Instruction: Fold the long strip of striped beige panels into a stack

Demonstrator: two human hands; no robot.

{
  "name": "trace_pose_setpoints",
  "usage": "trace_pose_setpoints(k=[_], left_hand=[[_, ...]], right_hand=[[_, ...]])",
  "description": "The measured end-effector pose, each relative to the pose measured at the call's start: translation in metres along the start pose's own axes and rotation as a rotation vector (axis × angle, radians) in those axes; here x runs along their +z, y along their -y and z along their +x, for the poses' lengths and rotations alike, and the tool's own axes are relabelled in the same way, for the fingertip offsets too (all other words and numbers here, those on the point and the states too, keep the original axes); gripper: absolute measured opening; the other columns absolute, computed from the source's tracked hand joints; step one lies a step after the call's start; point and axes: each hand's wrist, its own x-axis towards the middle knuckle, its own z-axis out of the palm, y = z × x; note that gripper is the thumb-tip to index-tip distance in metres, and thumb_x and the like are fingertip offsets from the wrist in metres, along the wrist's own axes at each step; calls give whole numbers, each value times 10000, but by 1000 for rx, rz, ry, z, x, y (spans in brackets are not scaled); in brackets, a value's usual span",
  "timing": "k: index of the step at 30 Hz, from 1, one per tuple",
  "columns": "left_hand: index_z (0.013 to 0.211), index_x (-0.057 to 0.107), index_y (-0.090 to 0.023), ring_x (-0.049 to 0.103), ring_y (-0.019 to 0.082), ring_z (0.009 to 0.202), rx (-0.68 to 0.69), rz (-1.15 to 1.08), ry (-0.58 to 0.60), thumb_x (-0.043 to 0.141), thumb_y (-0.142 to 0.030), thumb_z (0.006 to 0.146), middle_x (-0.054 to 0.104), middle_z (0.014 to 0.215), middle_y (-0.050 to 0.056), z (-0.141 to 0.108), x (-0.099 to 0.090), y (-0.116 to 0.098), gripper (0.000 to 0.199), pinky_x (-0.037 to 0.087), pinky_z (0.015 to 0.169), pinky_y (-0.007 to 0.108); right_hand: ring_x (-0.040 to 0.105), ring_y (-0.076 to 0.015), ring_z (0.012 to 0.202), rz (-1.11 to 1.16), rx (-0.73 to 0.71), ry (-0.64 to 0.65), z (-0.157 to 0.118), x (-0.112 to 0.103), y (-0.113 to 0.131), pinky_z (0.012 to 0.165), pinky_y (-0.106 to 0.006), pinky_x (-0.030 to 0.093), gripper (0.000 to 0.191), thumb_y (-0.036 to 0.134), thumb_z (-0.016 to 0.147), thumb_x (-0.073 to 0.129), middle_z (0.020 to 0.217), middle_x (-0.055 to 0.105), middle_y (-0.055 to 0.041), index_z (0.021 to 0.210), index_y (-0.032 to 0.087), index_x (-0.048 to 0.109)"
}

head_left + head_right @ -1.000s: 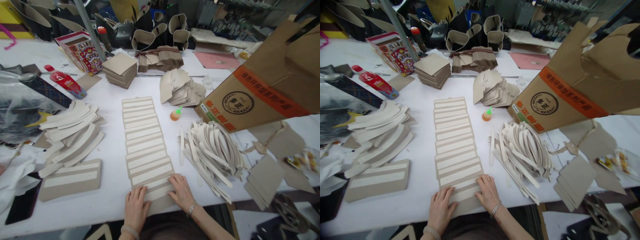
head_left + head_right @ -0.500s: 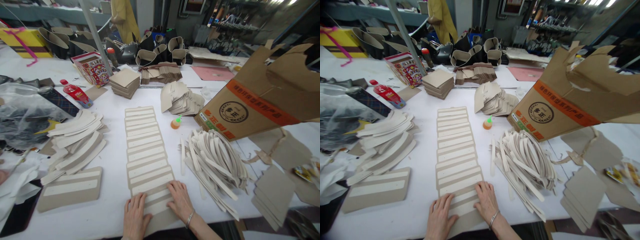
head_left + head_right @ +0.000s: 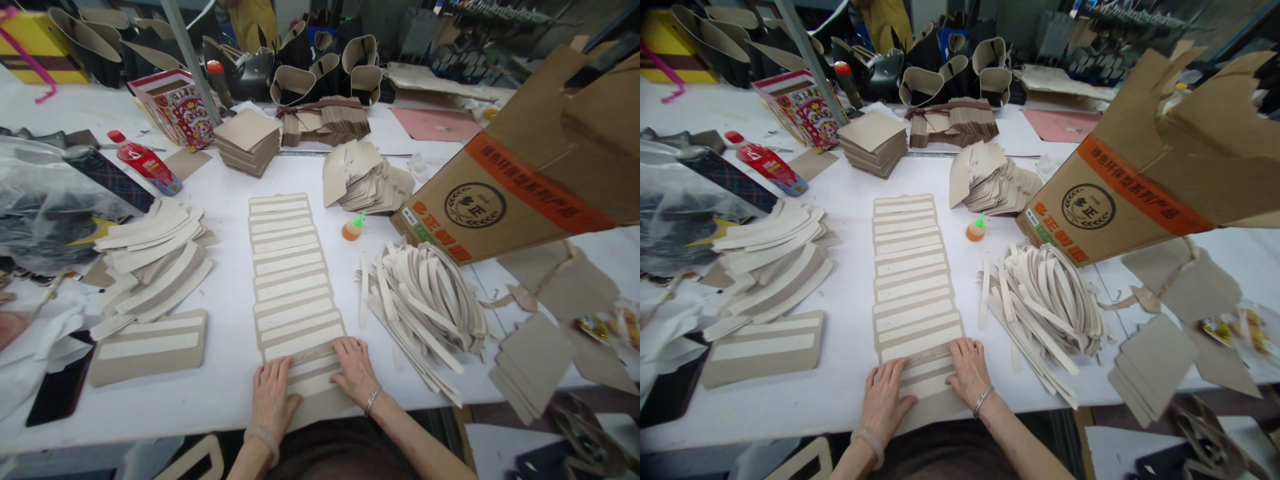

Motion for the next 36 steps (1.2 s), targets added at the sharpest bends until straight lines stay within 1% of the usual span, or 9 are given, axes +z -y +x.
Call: trace_pose_setpoints(k=[4,8,10,13,16,21,27,30,36], left_hand=[[1111,501,-287,440,196,1090,3,-47,14,573,-171,670,551,1125,-6,0,-1,1,461,204,1009,394],[970,561,-254,492,187,981,-26,-122,76,503,-156,730,571,1004,15,0,-5,2,266,336,890,337],[904,563,-228,515,171,910,-37,-183,98,453,-156,765,563,949,30,6,-10,3,191,385,810,292],[884,542,-220,524,158,889,-25,-227,49,419,-172,794,547,951,35,26,-22,4,159,406,795,273],[938,524,-219,515,159,939,-23,-197,-1,430,-159,780,524,1040,38,54,-32,5,194,402,834,277],[1145,449,-208,480,170,1039,-54,-96,38,539,-185,704,442,1214,48,82,-37,9,450,368,902,275],[991,519,-216,473,190,992,-47,16,112,551,-200,679,519,1064,25,81,-35,8,314,357,851,293],[1015,510,-227,464,190,996,-46,15,122,540,-192,678,521,1053,19,75,-32,7,340,344,859,296],[1104,468,-218,437,195,1061,-65,-12,148,528,-159,668,481,1159,30,67,-29,3,444,322,901,301]], right_hand=[[434,-224,945,35,-40,29,0,0,-4,847,-350,272,365,312,659,701,988,531,-34,955,221,508],[450,-192,901,71,-48,75,-1,3,-6,786,-307,283,170,198,702,636,908,533,-10,826,210,519],[457,-177,883,89,-44,69,6,1,-5,771,-293,282,138,140,713,594,883,533,-2,804,206,514],[460,-176,896,84,-52,27,27,-11,-3,783,-293,277,165,111,723,561,891,540,-6,848,207,514],[460,-189,924,30,-71,13,58,-26,-1,800,-302,272,199,128,731,562,924,550,-22,906,210,513],[464,-203,931,-40,-88,24,92,-34,-1,806,-304,271,229,169,725,589,948,554,-39,937,205,510],[462,-198,930,-55,-82,64,93,-26,-1,808,-305,265,210,169,720,582,955,549,-37,914,205,511],[459,-194,929,-53,-73,78,87,-24,-2,805,-304,266,221,175,715,587,956,543,-34,919,208,507],[461,-205,920,-61,-56,80,79,-24,0,796,-305,278,197,195,701,610,962,541,-42,867,202,505]])
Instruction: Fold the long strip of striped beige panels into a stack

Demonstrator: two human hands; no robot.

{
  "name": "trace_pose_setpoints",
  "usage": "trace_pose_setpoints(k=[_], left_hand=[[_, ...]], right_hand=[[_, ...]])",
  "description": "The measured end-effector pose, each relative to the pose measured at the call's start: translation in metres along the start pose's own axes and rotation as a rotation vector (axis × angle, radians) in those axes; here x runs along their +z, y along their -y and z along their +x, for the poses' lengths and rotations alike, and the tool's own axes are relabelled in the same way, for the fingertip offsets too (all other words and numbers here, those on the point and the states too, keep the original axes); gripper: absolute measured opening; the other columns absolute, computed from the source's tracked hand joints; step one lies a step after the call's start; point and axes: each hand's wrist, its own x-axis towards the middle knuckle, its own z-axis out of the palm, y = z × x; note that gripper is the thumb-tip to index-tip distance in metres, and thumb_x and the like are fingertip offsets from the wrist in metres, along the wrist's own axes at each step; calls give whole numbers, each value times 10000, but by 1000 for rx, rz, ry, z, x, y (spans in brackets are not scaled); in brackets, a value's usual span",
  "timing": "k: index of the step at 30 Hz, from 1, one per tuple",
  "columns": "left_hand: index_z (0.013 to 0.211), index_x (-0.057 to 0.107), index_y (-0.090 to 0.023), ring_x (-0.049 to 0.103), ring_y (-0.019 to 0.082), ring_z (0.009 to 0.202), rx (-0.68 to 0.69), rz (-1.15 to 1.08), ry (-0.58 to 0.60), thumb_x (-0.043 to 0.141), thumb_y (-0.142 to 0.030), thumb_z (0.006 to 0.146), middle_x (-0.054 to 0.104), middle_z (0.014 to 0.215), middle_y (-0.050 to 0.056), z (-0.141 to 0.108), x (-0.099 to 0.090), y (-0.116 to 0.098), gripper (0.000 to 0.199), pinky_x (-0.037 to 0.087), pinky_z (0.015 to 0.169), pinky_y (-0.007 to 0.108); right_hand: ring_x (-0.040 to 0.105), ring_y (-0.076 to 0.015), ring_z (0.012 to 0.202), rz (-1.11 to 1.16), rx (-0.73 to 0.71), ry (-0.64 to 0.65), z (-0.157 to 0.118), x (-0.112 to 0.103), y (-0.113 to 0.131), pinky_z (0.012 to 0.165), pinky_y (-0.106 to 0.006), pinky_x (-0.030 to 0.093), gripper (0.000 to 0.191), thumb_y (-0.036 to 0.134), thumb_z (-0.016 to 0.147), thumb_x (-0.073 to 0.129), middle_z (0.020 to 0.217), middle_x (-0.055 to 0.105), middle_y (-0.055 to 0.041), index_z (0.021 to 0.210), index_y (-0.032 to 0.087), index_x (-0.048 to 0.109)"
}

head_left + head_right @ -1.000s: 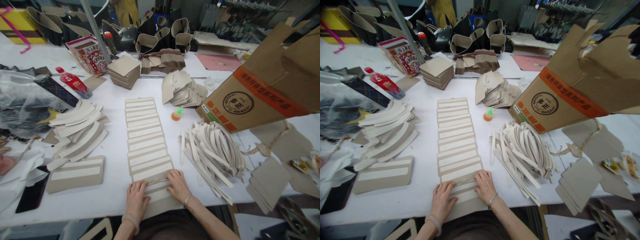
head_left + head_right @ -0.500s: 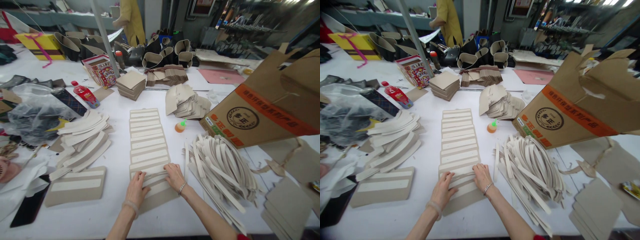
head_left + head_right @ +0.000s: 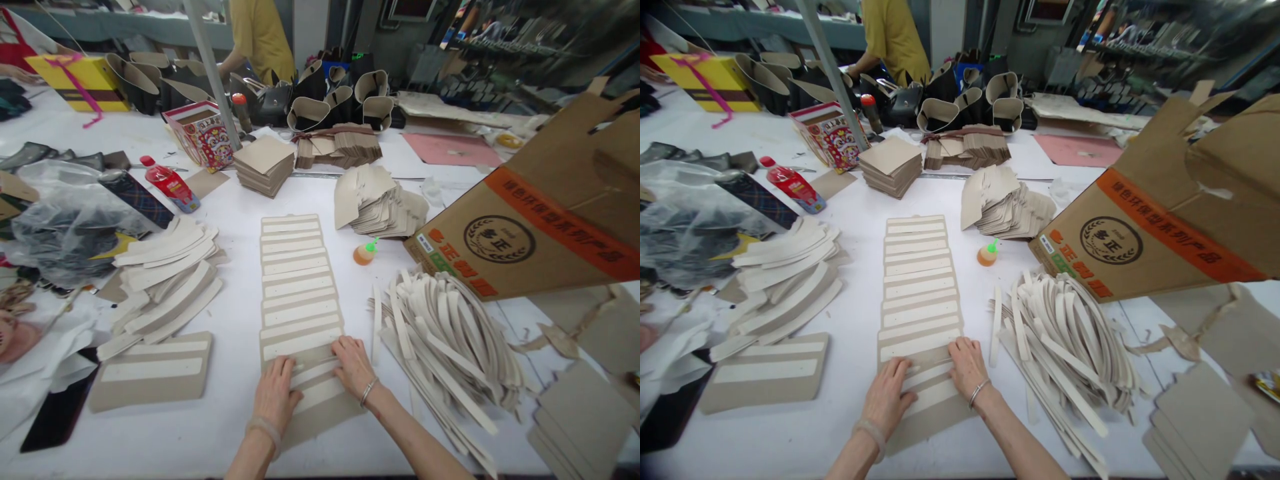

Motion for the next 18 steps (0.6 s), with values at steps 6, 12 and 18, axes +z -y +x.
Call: trace_pose_setpoints(k=[6,12,18], left_hand=[[1007,500,-206,464,216,1001,-58,47,80,570,-164,632,511,1086,34,-9,4,-7,384,342,844,328],[878,558,-217,470,232,957,-23,75,48,608,-193,626,554,998,22,-10,0,-5,257,320,833,364],[861,536,-203,383,208,1146,12,85,-133,601,-181,642,457,1247,19,39,-44,2,229,255,943,348]], right_hand=[[466,-215,901,-3,18,-2,-16,6,7,767,-326,272,215,208,686,633,956,560,-39,853,203,496],[455,-208,909,24,-6,14,-18,4,8,792,-339,263,196,223,683,649,921,570,-16,835,215,525],[430,-212,980,-62,-80,-92,42,-32,12,864,-358,251,206,239,709,637,1009,549,-44,882,194,533]])
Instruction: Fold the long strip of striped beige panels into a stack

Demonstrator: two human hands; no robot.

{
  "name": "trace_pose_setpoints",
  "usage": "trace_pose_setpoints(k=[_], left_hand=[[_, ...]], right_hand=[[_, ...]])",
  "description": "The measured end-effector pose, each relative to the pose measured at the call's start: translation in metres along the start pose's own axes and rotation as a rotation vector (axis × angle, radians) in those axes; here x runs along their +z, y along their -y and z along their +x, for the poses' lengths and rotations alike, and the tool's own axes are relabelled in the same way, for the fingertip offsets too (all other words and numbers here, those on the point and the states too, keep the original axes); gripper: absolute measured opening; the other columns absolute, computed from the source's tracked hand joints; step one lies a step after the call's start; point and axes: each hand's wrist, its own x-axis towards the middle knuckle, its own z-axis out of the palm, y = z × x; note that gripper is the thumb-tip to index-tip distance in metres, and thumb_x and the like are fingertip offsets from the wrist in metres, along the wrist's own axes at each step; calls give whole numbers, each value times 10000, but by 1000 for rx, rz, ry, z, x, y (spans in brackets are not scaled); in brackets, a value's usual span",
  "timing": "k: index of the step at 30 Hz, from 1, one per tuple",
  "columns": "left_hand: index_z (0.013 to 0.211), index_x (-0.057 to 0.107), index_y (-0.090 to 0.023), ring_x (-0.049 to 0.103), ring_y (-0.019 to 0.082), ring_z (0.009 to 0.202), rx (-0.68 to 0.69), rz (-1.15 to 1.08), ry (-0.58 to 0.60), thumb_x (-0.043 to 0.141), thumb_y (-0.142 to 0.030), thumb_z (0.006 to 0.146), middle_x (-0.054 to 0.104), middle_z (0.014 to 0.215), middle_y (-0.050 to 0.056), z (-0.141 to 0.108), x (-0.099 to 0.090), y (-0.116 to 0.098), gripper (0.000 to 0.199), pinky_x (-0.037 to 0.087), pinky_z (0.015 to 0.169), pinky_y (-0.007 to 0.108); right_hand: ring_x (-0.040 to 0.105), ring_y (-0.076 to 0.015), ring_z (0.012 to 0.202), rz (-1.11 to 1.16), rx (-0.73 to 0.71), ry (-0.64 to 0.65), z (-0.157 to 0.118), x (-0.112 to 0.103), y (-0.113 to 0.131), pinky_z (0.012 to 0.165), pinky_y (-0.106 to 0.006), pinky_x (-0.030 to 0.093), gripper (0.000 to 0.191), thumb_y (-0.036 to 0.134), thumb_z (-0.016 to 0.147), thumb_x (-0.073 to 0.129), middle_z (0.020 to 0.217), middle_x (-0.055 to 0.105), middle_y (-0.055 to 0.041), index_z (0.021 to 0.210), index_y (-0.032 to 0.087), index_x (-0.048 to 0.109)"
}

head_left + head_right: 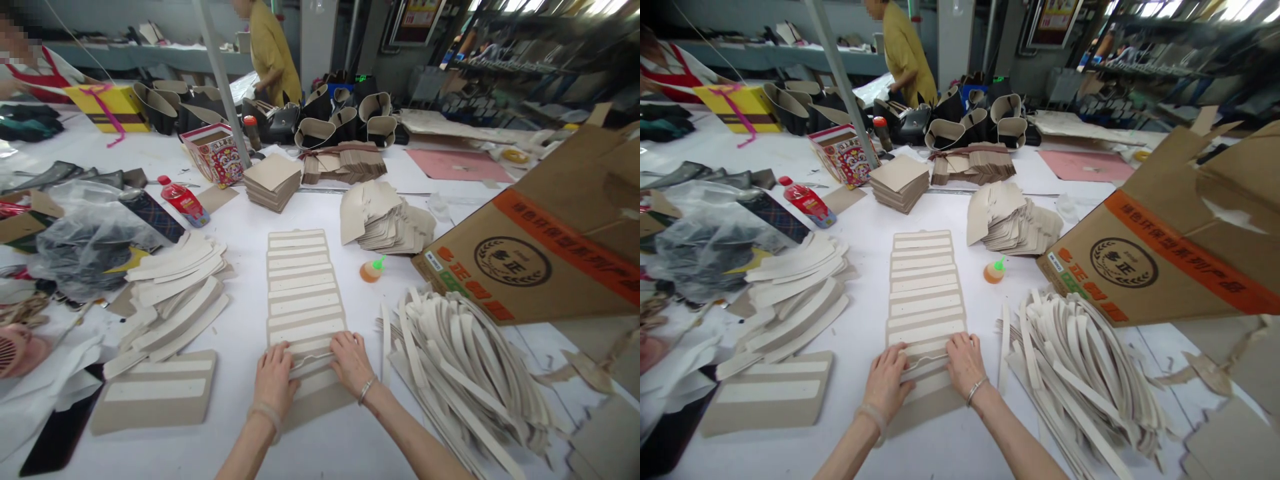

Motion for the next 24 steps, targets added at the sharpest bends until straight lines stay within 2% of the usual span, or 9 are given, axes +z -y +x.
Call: trace_pose_setpoints(k=[2,5,11,15,19,22,24], left_hand=[[881,528,-192,380,210,1150,-3,32,6,595,-180,646,465,1236,37,14,-8,1,245,237,970,354],[902,521,-194,426,209,1072,2,62,65,584,-204,658,518,1113,36,18,-8,1,253,247,969,361],[921,531,-205,430,221,1024,-23,25,161,558,-202,637,513,1080,34,-7,9,-4,285,294,905,357],[916,538,-212,441,235,998,-30,4,236,533,-179,610,530,1058,35,-22,13,-9,308,309,852,365],[853,534,-199,476,231,948,-55,-46,308,512,-132,561,578,979,40,-32,16,-9,301,325,834,361],[923,505,-207,508,184,927,-77,-145,289,468,-61,538,582,981,28,-19,12,-5,413,360,798,295],[1000,483,-223,514,161,952,-50,-184,233,462,-48,566,563,1027,19,6,2,-1,468,370,806,261]], right_hand=[[429,-215,998,-24,-18,4,16,-4,0,879,-363,248,226,248,716,633,1033,546,-54,908,189,530],[438,-218,983,-42,-26,36,21,0,-1,874,-368,256,217,260,724,624,1004,552,-56,908,192,530],[447,-224,962,34,2,60,-8,16,-4,797,-336,289,203,241,703,623,997,543,-43,873,209,516],[459,-222,932,88,25,89,-28,23,-1,765,-328,284,220,201,688,608,992,547,-37,882,220,507],[468,-218,888,170,41,133,-42,29,2,765,-334,267,199,160,658,589,898,585,-17,828,214,500],[483,-202,881,253,57,112,-29,22,-2,763,-313,272,242,129,647,562,895,596,-8,863,214,494],[489,-205,917,239,37,78,-5,8,-8,782,-315,274,270,139,666,550,941,599,-22,921,213,499]])
